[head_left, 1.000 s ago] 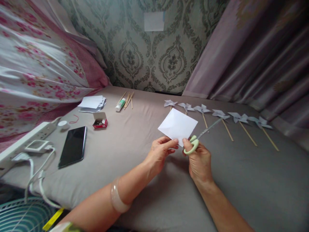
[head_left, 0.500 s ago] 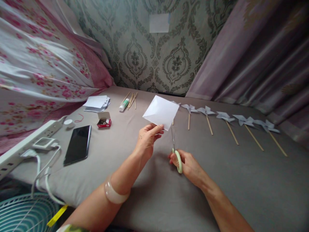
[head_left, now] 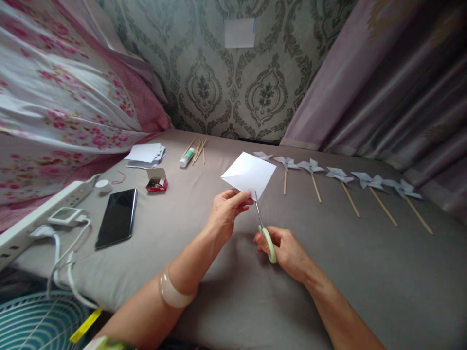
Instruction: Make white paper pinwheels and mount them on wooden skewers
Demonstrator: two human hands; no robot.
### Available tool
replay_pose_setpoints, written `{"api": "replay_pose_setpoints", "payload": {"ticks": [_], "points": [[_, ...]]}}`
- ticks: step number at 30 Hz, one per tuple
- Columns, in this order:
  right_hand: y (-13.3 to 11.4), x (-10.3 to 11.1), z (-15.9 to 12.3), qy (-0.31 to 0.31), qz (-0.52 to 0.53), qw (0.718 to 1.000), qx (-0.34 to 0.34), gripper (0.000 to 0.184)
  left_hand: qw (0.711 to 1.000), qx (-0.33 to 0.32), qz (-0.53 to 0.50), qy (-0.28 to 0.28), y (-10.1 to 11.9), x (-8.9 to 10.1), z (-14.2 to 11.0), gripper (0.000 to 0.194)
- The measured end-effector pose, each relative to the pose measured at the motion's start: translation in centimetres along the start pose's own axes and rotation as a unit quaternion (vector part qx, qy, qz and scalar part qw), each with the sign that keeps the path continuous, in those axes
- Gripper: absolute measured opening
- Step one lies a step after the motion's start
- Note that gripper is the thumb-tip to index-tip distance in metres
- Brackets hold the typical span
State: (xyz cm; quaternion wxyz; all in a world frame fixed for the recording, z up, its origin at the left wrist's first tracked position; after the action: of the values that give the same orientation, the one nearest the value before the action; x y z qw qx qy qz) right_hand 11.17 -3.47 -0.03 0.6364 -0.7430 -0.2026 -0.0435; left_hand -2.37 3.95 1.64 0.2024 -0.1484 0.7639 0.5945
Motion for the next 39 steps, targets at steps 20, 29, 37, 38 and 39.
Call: {"api": "replay_pose_setpoints", "payload": {"ticks": [20,29,37,38,39], "points": [[-0.63,0.23,-0.05,0.060,0.038,0.997,-0.006,0.045,1.000,0.004,-0.008,-0.012,-0.04,-0.42,-0.52,0.024],[-0.55,0.08,-0.03,0.075,0.045,0.996,0.001,0.043,1.000,0.004,-0.013,-0.012,-0.01,-0.46,-0.50,0.024],[-0.36,-0.01,0.10,0.101,0.052,0.993,-0.011,0.037,1.000,0.003,-0.007,-0.020,0.08,-0.49,-0.66,0.023],[-0.34,-0.04,0.11,0.102,0.054,0.993,-0.013,0.036,1.000,0.003,-0.006,-0.020,0.08,-0.50,-0.68,0.022],[-0.32,-0.06,0.11,0.103,0.054,0.993,-0.015,0.035,1.000,0.002,-0.006,-0.021,0.10,-0.52,-0.69,0.022]]}}
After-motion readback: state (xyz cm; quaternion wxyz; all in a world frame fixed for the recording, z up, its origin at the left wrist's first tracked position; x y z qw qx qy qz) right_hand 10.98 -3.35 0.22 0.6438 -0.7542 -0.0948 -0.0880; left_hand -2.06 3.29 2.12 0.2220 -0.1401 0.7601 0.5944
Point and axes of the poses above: each hand's wrist, its own z-axis towards the middle knuckle, its own x-axis out of the back of the hand, y = z × x, the point moved 2 cm from there along z, towards the middle knuckle, and after that the axes turned 2 degrees about -y, right-handed, at the moved point
